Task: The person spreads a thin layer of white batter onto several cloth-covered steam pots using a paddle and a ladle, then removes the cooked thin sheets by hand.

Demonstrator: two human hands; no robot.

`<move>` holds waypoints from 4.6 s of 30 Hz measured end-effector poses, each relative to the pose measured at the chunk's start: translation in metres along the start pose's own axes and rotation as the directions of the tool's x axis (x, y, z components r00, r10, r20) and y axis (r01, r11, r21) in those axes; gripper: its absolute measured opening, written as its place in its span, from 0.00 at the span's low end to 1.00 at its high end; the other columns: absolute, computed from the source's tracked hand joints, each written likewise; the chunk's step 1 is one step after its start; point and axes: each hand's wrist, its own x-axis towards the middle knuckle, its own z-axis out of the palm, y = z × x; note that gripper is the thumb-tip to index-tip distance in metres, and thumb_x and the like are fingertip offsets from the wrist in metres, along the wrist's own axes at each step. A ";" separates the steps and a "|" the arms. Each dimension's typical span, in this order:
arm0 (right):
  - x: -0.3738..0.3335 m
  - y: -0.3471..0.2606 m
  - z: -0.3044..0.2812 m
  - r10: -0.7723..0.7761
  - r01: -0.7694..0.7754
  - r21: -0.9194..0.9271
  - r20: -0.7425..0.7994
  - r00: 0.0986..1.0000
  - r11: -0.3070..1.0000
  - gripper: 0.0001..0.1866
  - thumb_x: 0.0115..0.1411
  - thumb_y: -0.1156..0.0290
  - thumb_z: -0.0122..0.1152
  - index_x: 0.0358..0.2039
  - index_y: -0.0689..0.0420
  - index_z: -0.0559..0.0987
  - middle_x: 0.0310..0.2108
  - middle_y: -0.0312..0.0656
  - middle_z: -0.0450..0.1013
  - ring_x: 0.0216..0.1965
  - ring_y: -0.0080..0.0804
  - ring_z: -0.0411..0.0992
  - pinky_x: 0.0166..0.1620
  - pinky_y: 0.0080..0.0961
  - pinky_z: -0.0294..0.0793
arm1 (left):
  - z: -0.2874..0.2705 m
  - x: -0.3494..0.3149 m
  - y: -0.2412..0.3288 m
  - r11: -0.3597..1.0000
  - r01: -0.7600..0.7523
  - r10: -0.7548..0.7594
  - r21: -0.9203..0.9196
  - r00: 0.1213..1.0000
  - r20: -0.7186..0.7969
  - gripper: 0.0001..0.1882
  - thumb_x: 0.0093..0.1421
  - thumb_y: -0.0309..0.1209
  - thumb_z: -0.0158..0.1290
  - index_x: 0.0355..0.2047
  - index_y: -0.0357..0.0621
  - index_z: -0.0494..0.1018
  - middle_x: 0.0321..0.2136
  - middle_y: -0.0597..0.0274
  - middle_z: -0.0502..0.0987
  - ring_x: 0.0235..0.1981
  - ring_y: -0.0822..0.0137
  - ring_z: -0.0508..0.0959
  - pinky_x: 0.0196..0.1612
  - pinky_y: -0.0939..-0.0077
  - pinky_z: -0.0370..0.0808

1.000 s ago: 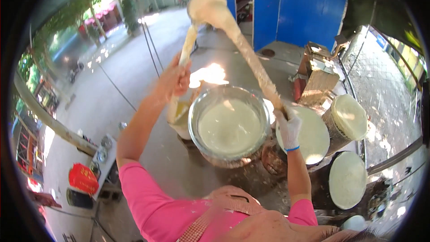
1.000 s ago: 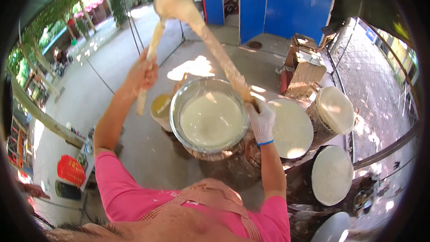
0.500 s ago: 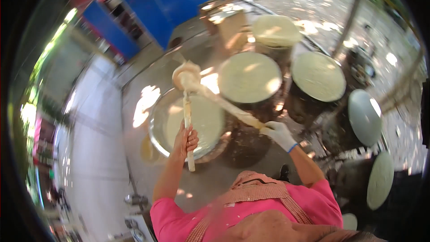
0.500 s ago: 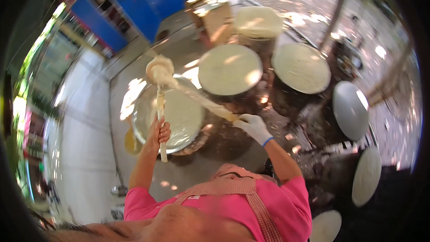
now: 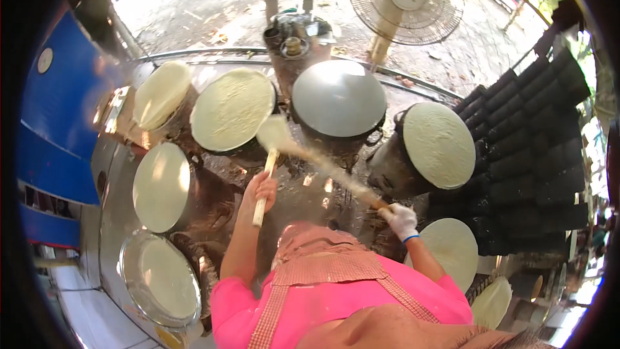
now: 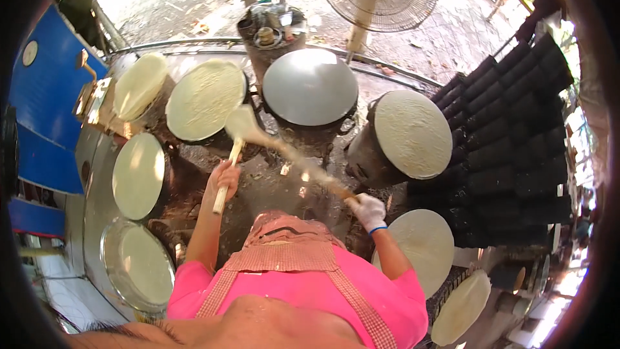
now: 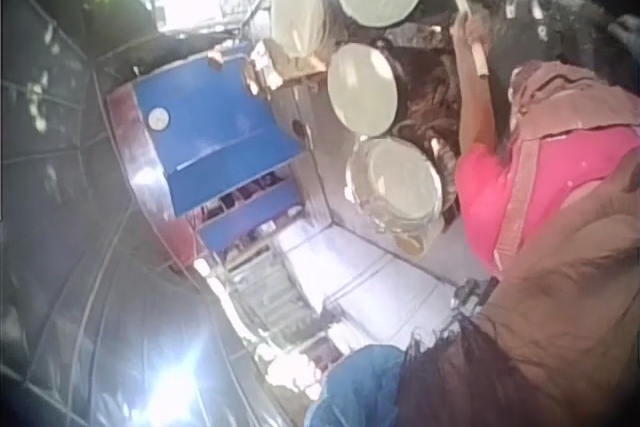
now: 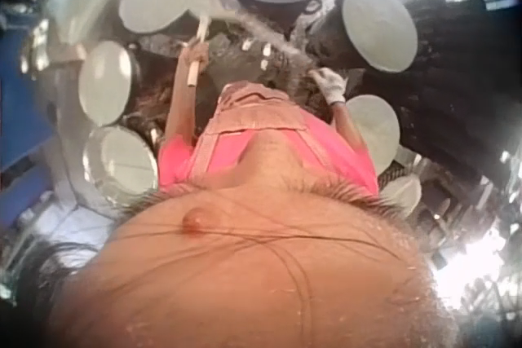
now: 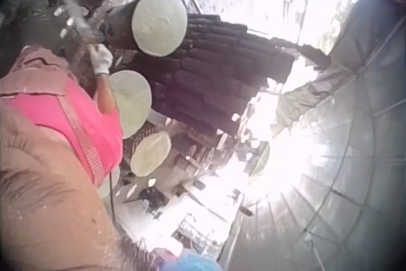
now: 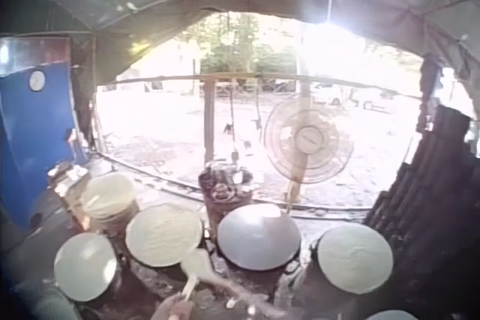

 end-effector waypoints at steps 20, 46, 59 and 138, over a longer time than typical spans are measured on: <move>0.236 -0.045 -0.005 0.419 0.009 0.896 -0.217 0.882 0.444 0.15 0.55 0.70 0.64 0.41 0.63 0.82 0.28 0.41 0.79 0.32 0.25 0.76 0.37 0.23 0.75 | 0.033 0.388 0.137 -0.915 0.370 0.403 0.162 0.817 0.412 0.40 0.54 0.23 0.44 0.68 0.62 0.50 0.47 0.45 0.75 0.37 0.41 0.77 0.39 0.51 0.73; 0.267 -0.051 0.002 0.438 -0.018 0.840 -0.264 0.860 0.542 0.15 0.54 0.64 0.63 0.41 0.56 0.84 0.29 0.42 0.79 0.25 0.26 0.75 0.29 0.25 0.73 | -0.030 0.125 0.194 -0.524 0.320 0.566 0.789 0.823 0.042 0.37 0.52 0.20 0.43 0.65 0.31 0.52 0.66 0.48 0.55 0.69 0.60 0.52 0.68 0.72 0.46; 0.329 -0.050 -0.012 0.210 -0.267 0.902 0.204 0.956 0.339 0.18 0.56 0.64 0.63 0.46 0.55 0.81 0.14 0.32 0.70 0.07 0.19 0.59 0.11 0.19 0.56 | -0.059 0.109 0.171 -0.675 0.360 0.668 0.644 0.668 0.327 0.43 0.52 0.19 0.46 0.69 0.61 0.52 0.21 0.65 0.70 0.13 0.74 0.66 0.16 0.78 0.65; 0.144 -0.173 0.148 0.268 -0.135 0.415 -0.282 0.921 0.900 0.16 0.57 0.58 0.63 0.44 0.49 0.82 0.33 0.52 0.78 0.33 0.47 0.77 0.39 0.33 0.75 | -0.030 -0.130 0.055 0.413 0.255 0.698 0.874 0.527 -0.484 0.39 0.60 0.20 0.46 0.67 0.70 0.48 0.13 0.70 0.56 0.09 0.77 0.57 0.09 0.80 0.54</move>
